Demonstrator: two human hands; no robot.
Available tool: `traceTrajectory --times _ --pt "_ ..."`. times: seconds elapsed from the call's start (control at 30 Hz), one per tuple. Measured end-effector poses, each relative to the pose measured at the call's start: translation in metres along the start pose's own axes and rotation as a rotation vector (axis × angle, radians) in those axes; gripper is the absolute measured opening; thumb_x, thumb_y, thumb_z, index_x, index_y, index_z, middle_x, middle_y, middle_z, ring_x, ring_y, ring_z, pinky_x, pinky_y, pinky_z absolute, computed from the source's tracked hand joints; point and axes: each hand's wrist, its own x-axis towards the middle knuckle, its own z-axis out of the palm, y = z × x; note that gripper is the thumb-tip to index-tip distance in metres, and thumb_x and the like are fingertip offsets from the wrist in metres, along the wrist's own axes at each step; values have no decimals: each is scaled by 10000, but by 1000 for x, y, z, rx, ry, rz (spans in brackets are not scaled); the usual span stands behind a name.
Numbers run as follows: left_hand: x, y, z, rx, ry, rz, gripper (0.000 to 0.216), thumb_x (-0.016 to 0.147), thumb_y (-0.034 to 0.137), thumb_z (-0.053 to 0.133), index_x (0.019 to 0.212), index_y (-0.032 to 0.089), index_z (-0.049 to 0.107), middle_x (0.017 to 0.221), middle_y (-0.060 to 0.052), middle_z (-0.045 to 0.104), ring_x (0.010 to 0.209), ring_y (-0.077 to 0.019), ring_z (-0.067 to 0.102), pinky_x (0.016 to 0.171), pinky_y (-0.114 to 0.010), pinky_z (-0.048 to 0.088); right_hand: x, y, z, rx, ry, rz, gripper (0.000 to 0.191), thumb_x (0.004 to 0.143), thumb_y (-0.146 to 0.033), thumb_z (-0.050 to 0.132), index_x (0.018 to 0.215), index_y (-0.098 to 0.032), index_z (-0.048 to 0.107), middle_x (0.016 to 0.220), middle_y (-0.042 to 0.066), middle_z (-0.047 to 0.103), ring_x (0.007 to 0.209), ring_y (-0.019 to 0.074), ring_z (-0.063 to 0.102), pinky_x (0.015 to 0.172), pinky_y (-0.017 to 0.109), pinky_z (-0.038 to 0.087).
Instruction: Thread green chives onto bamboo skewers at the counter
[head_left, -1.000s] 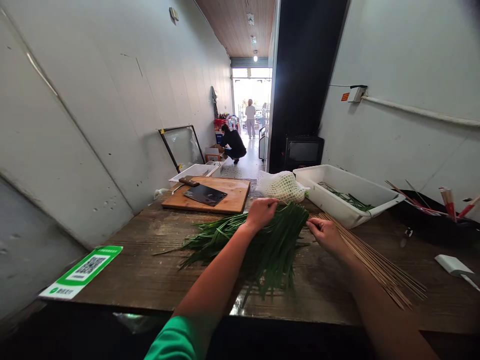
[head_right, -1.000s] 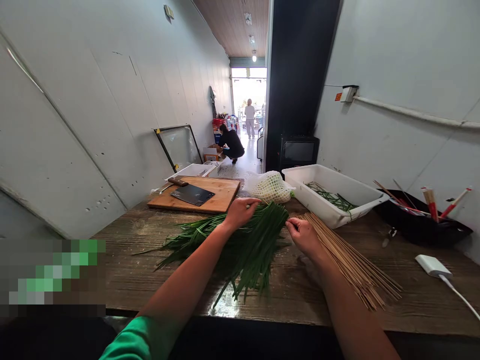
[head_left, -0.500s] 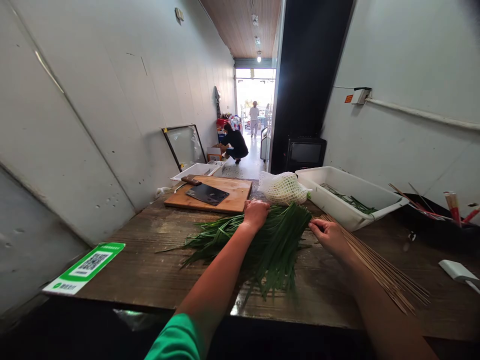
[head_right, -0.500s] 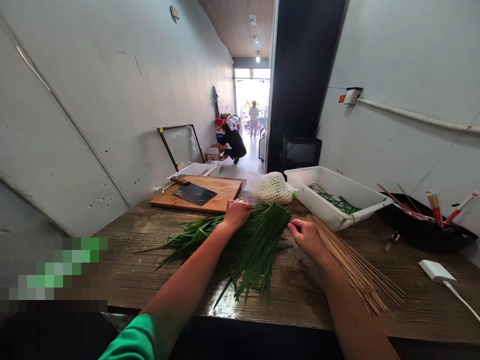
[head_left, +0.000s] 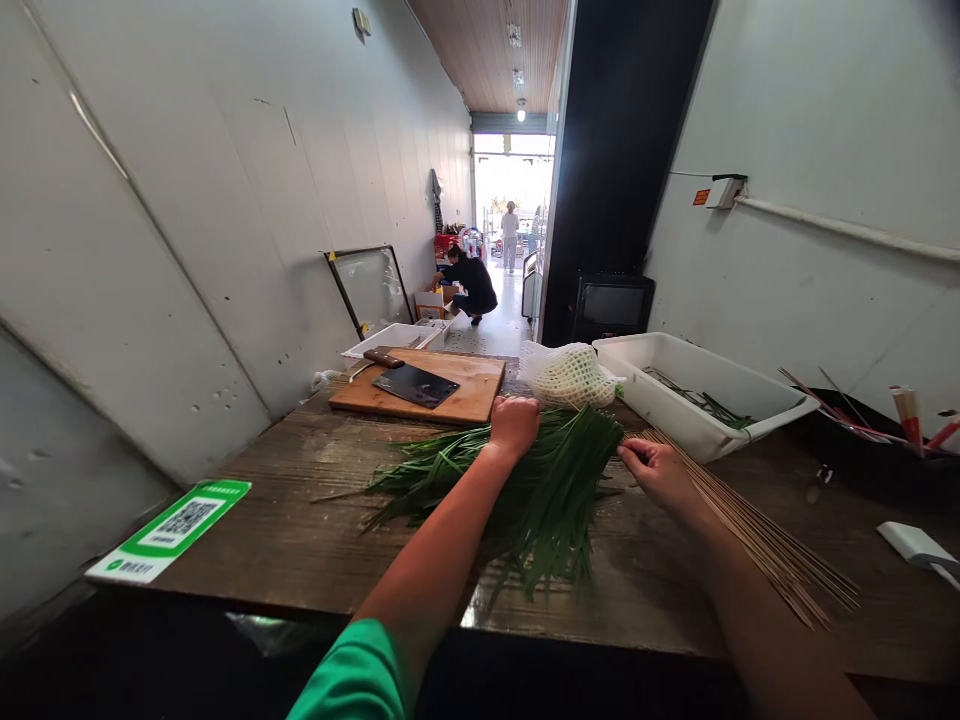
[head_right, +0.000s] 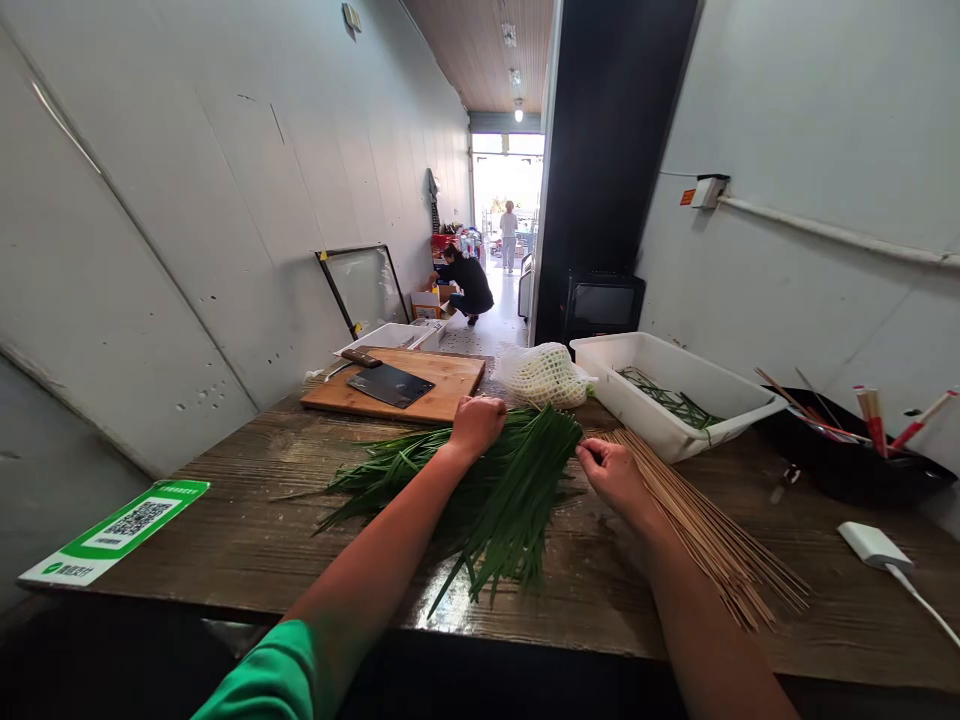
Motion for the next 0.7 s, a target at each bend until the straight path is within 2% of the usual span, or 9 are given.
traceTrajectory --times 0.17,0.33,0.47,0.7 --pt "4 3 -1 -322 17 -25 290 833 183 466 1028 188 679 959 -61 711 910 -176 630 858 -288 439 0 -3 -1 -17 -6 2 376 780 -437 450 750 -148 689 652 43 661 590 169 561 548 253 398" --pt "4 10 -6 -586 11 -40 274 794 170 508 980 174 708 846 -20 732 806 -137 647 797 -235 477 0 -1 0 -28 -3 -19 376 790 -429 446 722 -147 685 628 35 643 583 160 549 545 245 388" --pt "1 15 -9 -670 12 -40 274 806 183 499 989 172 703 738 3 724 696 -113 630 726 -217 477 0 3 2 -17 -10 -21 373 805 -421 443 751 -146 690 631 28 644 580 155 550 546 239 389" --pt "2 16 -8 -762 -12 -52 317 816 193 477 1059 136 671 706 -4 715 542 -84 534 578 -196 422 -1 0 1 -27 -11 -10 354 808 -402 452 751 -147 692 675 40 677 623 173 587 582 248 408"
